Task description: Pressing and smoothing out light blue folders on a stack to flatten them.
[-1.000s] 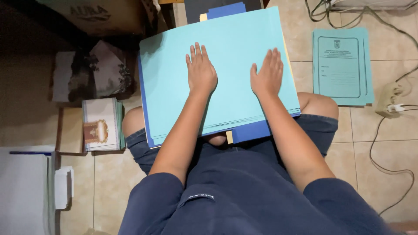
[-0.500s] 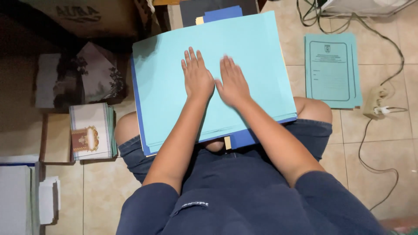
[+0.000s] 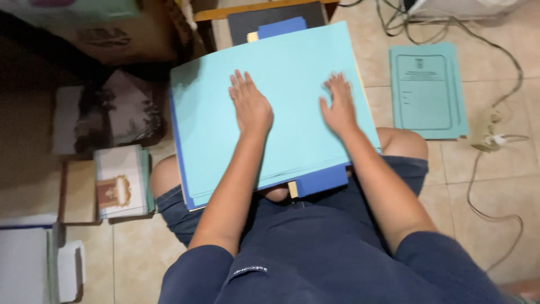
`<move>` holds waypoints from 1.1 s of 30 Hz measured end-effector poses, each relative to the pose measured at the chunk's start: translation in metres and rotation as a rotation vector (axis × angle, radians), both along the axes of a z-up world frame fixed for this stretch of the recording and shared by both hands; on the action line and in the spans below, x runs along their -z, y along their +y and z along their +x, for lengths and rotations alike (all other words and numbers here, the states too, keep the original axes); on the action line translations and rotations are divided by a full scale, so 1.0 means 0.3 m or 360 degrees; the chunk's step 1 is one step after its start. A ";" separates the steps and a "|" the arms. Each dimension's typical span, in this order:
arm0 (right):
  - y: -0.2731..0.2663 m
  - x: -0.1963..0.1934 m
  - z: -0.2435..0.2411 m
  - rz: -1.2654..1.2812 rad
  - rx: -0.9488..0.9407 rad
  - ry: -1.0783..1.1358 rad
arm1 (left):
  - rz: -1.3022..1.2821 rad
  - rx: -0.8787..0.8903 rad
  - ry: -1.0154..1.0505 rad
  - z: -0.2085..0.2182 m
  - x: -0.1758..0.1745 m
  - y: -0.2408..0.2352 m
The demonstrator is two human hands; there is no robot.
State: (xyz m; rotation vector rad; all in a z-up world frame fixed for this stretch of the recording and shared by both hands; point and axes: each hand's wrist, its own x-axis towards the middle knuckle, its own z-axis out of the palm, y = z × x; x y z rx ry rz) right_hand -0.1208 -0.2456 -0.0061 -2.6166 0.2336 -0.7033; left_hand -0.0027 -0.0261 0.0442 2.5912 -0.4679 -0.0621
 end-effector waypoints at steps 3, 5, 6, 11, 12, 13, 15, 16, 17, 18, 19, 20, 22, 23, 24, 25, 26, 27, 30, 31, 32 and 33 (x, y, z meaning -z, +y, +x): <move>0.186 -0.372 -0.146 0.1621 -0.0500 0.0032 | 0.0001 0.0023 -0.0166 -0.007 0.041 0.002; 0.250 -0.597 -0.223 0.1837 -0.0907 -0.0109 | -0.0055 0.0036 -0.0193 0.000 0.054 -0.002; 0.285 -0.702 -0.266 0.2032 -0.1346 -0.0257 | -0.0109 0.0024 -0.0221 -0.005 0.068 0.000; 0.264 -0.928 -0.224 0.0961 -0.4082 -0.0028 | -0.0067 0.0087 -0.0258 -0.015 0.062 -0.002; 0.292 -0.951 -0.256 0.1066 -0.3976 -0.0071 | -0.0112 0.0076 -0.0290 -0.020 0.054 0.002; 0.286 -0.950 -0.267 0.1108 -0.3903 -0.0104 | -0.0118 0.0088 -0.0306 -0.026 0.052 -0.001; 0.283 -0.964 -0.287 0.1203 -0.3761 -0.0171 | -0.0217 0.0064 -0.0357 -0.040 0.041 0.005; 0.283 -0.967 -0.295 0.1255 -0.3691 -0.0205 | -0.0218 0.0070 -0.0365 -0.035 0.032 0.003; 0.286 -0.966 -0.303 0.1318 -0.3613 -0.0239 | -0.0210 0.0070 -0.0357 -0.035 0.032 0.005; 0.288 -0.964 -0.310 0.1380 -0.3534 -0.0272 | -0.0202 0.0071 -0.0349 -0.033 0.034 0.006; 0.290 -0.957 -0.328 0.1451 -0.3450 -0.0308 | -0.0194 0.0080 -0.0339 -0.034 0.038 0.000; 0.294 -0.950 -0.345 0.1520 -0.3364 -0.0343 | -0.0186 0.0069 -0.0344 -0.036 0.041 -0.004; 0.310 -0.942 -0.365 0.1642 -0.3204 -0.0401 | -0.0177 0.0056 -0.0349 -0.027 0.049 0.007; 0.310 -0.941 -0.376 0.1697 -0.3117 -0.0417 | -0.0189 0.0068 -0.0361 -0.027 0.056 0.004; 0.310 -0.942 -0.386 0.1750 -0.3030 -0.0433 | -0.0201 0.0081 -0.0372 -0.026 0.063 0.002; 0.318 -0.941 -0.393 0.1804 -0.2953 -0.0450 | -0.0200 0.0076 -0.0368 -0.026 0.065 0.002; 0.327 -0.941 -0.399 0.1856 -0.2876 -0.0467 | -0.0189 0.0072 -0.0380 -0.025 0.066 0.004; 0.336 -0.942 -0.404 0.1909 -0.2797 -0.0483 | -0.0178 0.0068 -0.0389 -0.024 0.068 0.006; 0.359 -0.944 -0.408 0.2056 -0.2569 -0.0537 | -0.0196 0.0053 -0.0376 -0.022 0.070 0.003; 0.365 -0.941 -0.412 0.2098 -0.2484 -0.0561 | -0.0191 0.0057 -0.0378 -0.021 0.070 0.009; 0.369 -0.939 -0.417 0.2138 -0.2399 -0.0583 | -0.0209 0.0059 -0.0383 -0.021 0.069 0.015; 0.367 -0.942 -0.416 0.2166 -0.2311 -0.0600 | -0.0238 0.0065 -0.0390 -0.013 0.065 0.005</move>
